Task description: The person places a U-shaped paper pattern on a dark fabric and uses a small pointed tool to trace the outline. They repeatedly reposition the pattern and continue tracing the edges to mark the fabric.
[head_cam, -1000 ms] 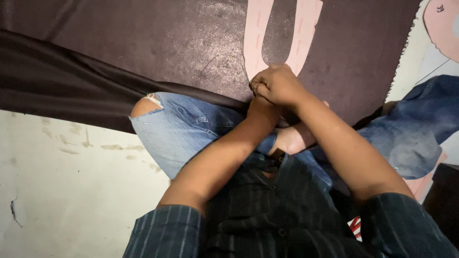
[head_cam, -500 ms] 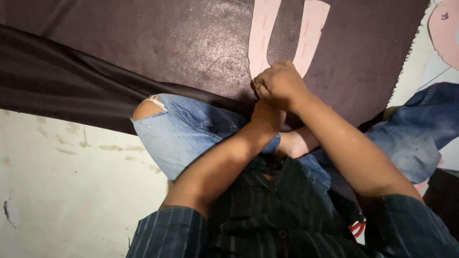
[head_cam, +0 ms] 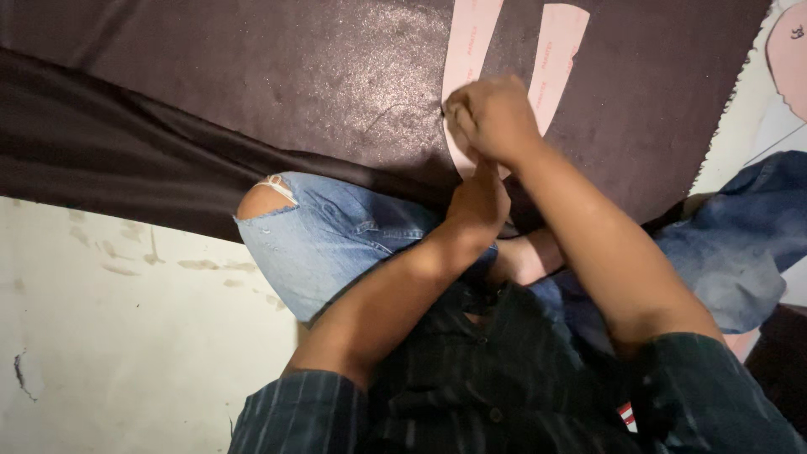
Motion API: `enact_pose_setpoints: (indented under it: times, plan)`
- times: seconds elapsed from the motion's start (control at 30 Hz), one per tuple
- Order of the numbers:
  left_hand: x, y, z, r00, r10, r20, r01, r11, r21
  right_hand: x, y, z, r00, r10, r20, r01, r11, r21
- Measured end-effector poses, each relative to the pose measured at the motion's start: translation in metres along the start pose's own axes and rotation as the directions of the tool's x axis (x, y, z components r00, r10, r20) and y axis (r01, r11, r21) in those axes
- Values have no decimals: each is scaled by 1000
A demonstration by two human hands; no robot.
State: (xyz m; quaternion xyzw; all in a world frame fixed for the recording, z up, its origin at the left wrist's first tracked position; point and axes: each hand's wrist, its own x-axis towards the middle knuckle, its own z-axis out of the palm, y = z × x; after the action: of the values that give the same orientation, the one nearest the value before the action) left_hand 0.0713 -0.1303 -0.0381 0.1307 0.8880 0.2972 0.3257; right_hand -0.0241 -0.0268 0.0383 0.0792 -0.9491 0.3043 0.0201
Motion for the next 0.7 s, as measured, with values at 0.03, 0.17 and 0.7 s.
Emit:
enact_pose_setpoints:
  times: [0.03,0.17,0.7]
  plan:
    - [-1,1,-2,1000,-15,-1,15,1000,-6,8,3,0,1000,7,-26,-6,1000,23]
    - [-8,7,-17,991,79,-112,-88,993,-82,24,8,-5,990,-39,-136,40,999,5]
    - [-3,8,-13,984,-68,166,81,994,-76,47,18,-12,989,-18,-149,8,998,-63]
